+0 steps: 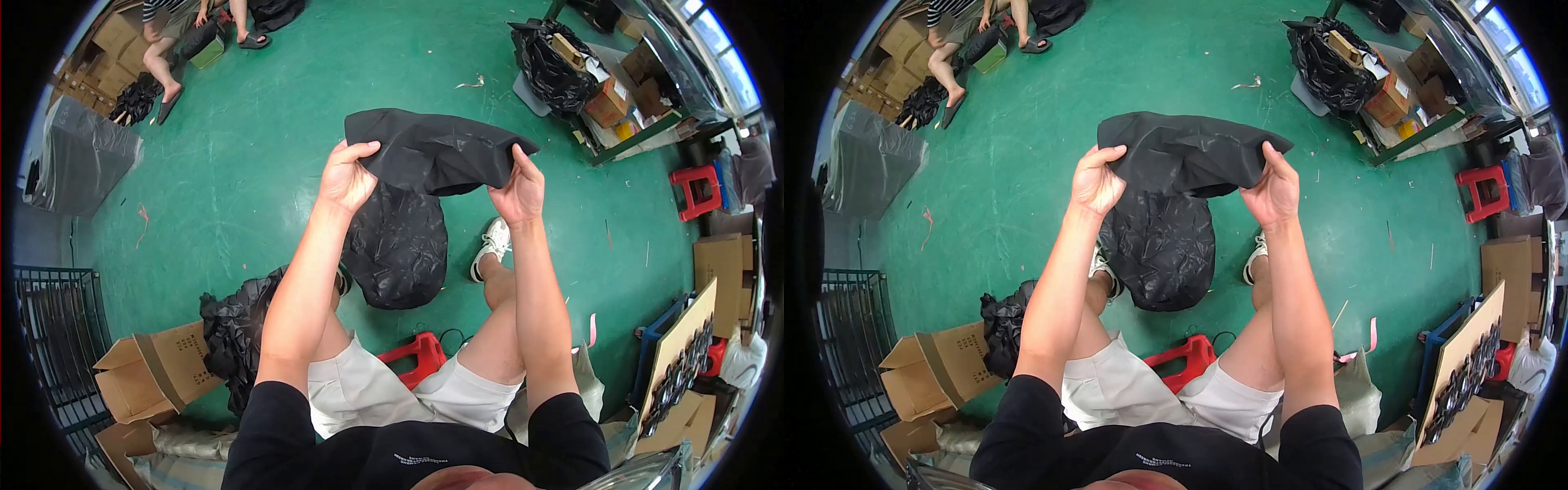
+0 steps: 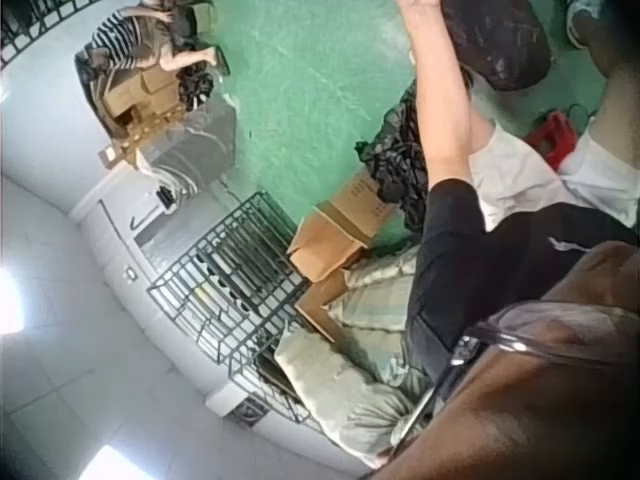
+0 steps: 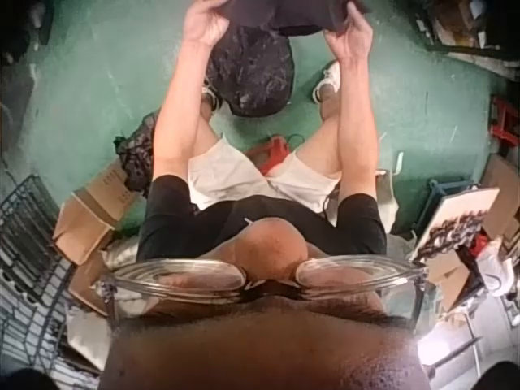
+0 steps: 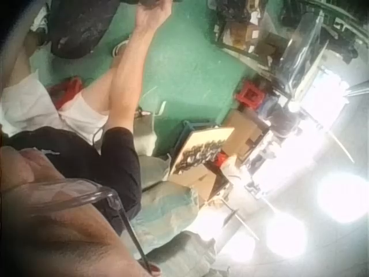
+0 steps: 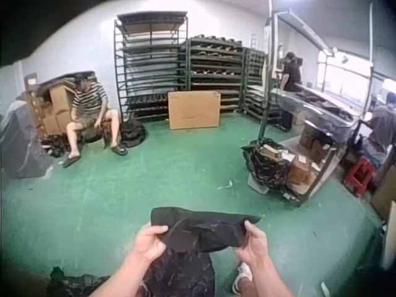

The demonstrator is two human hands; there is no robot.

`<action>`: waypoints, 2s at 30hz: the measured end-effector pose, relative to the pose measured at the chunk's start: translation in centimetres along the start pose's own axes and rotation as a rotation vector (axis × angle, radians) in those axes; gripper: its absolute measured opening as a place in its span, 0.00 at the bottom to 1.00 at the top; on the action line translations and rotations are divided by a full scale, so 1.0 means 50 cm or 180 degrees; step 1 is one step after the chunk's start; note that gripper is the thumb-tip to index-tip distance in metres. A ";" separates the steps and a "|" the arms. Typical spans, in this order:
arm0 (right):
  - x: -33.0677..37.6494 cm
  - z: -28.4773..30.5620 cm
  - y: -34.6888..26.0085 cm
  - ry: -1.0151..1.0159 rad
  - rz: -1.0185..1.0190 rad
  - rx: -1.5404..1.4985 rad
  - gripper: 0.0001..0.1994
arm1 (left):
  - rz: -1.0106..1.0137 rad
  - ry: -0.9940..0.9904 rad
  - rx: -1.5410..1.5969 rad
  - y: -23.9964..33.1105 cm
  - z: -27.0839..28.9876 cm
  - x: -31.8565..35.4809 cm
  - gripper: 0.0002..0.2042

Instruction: Inspecting and flipping black fabric bags in a manufacturing setting.

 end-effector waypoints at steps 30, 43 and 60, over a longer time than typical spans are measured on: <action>0.011 -0.005 -0.032 0.0286 -0.0132 0.0911 0.15 | 0.0207 0.0545 -0.1576 -0.035 -0.018 0.027 0.16; -0.158 -0.106 -0.021 0.0558 -0.0331 0.0775 0.18 | 0.0063 0.1356 -0.1813 0.097 0.012 -0.091 0.08; -0.134 0.163 0.267 0.1067 -0.0820 0.1672 0.16 | -0.0956 0.2110 -0.1154 0.073 0.350 0.048 0.09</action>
Point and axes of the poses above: each hand's wrist, its own x-axis away from the middle knuckle, its own z-axis out of the back of the hand, y = z × x, the point moved 7 cm from there along -x, towards the middle knuckle, and after that the axes turned 8 degrees about x, right-handed, at the moved point
